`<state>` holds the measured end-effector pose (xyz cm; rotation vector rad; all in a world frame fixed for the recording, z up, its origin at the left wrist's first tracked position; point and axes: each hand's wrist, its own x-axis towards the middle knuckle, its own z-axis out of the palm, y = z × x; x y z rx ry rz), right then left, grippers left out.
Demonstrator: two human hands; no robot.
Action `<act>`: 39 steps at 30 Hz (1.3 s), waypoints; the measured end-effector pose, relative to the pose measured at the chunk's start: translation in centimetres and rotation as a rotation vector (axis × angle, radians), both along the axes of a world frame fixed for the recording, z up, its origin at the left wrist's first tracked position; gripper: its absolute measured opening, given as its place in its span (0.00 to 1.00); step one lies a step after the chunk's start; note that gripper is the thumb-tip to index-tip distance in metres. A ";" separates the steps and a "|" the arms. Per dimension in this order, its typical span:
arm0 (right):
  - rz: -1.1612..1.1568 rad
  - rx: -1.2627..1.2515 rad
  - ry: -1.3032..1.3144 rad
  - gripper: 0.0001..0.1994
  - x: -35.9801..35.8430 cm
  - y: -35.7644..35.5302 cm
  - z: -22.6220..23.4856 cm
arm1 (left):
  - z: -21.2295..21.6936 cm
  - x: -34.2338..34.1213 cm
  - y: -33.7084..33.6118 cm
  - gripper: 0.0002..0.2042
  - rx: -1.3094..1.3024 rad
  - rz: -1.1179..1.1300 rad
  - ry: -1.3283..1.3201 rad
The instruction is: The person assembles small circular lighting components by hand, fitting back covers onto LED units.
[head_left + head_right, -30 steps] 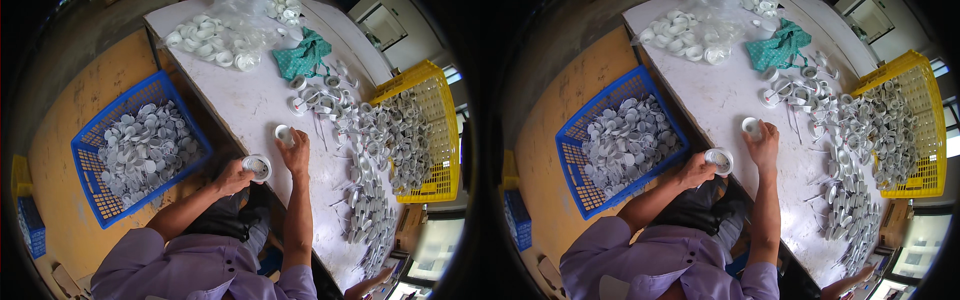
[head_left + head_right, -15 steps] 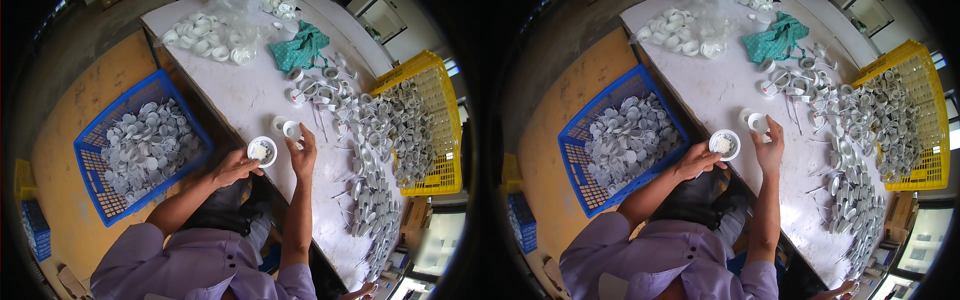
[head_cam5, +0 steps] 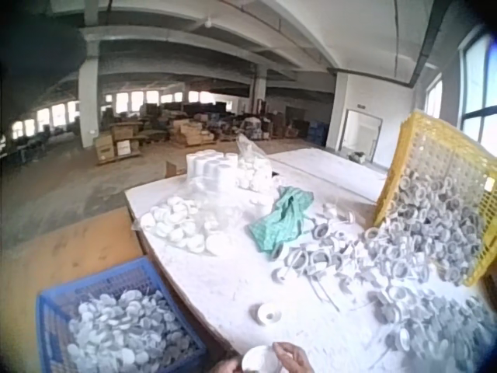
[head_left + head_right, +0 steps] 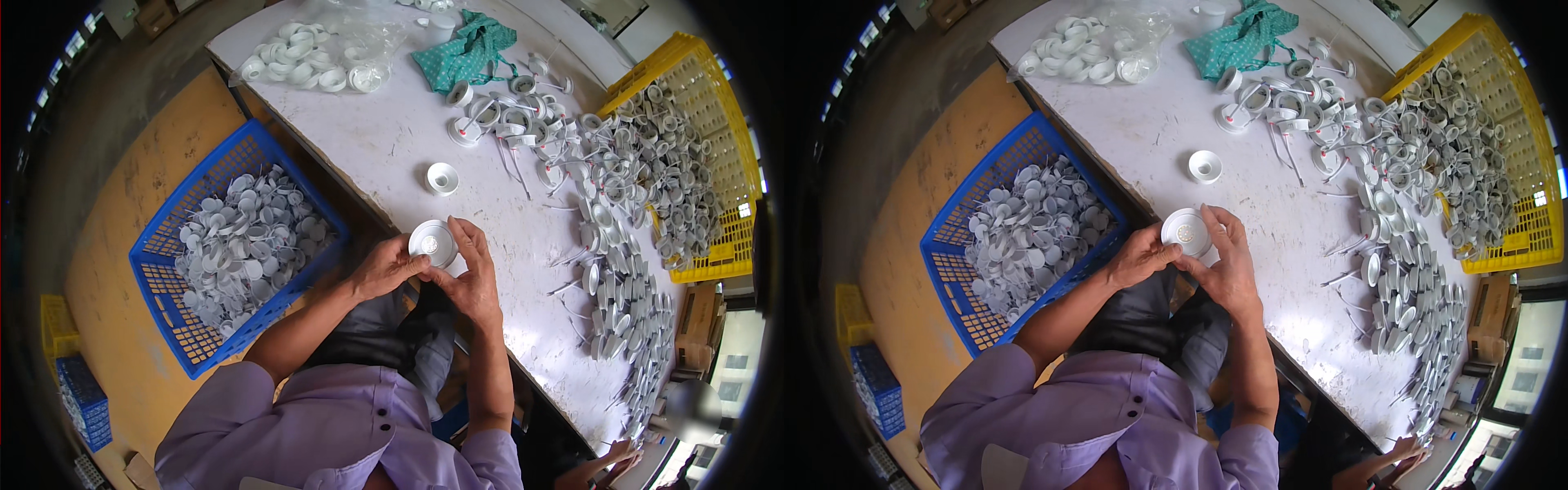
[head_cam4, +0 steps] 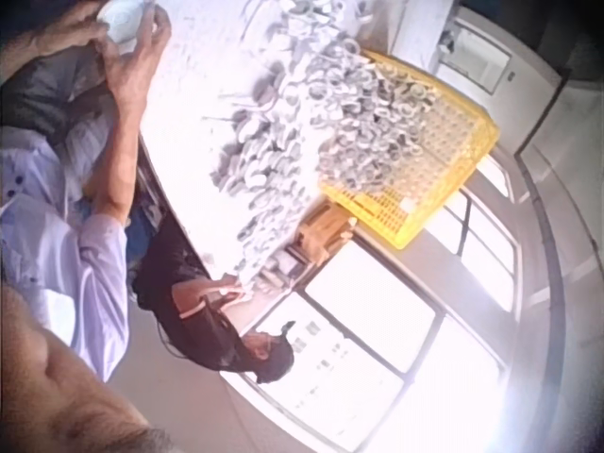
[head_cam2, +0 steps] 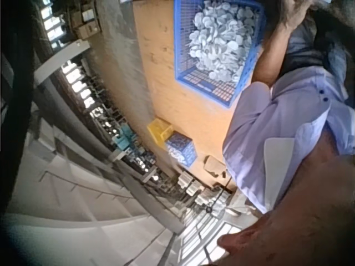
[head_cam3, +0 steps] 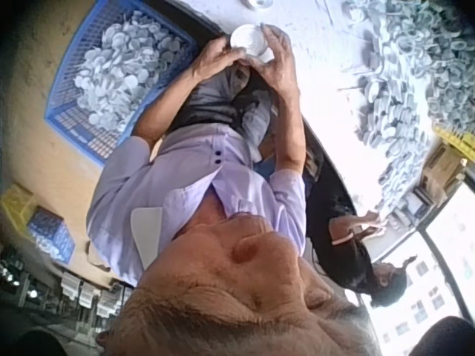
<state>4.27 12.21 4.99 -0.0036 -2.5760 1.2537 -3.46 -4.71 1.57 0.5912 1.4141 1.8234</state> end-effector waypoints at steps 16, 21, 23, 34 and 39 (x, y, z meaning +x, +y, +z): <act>-0.318 -0.410 -0.014 0.10 1.6 -0.4 -3.7 | -0.4 1.6 2.1 0.14 -0.179 0.141 0.061; -0.365 -0.334 0.013 0.10 2.0 -0.5 -3.6 | -0.6 1.7 2.7 0.14 -0.232 0.151 0.051; -0.365 -0.332 0.056 0.10 2.1 -0.5 -4.0 | -0.6 1.7 2.9 0.14 -0.222 0.139 0.032; -0.413 -0.374 -0.024 0.18 3.5 0.9 -4.1 | 0.1 1.7 3.0 0.16 -0.170 -0.037 0.007; -0.167 0.050 0.124 0.45 5.6 1.8 -1.0 | -0.8 1.6 4.1 0.14 -0.195 -0.206 -0.026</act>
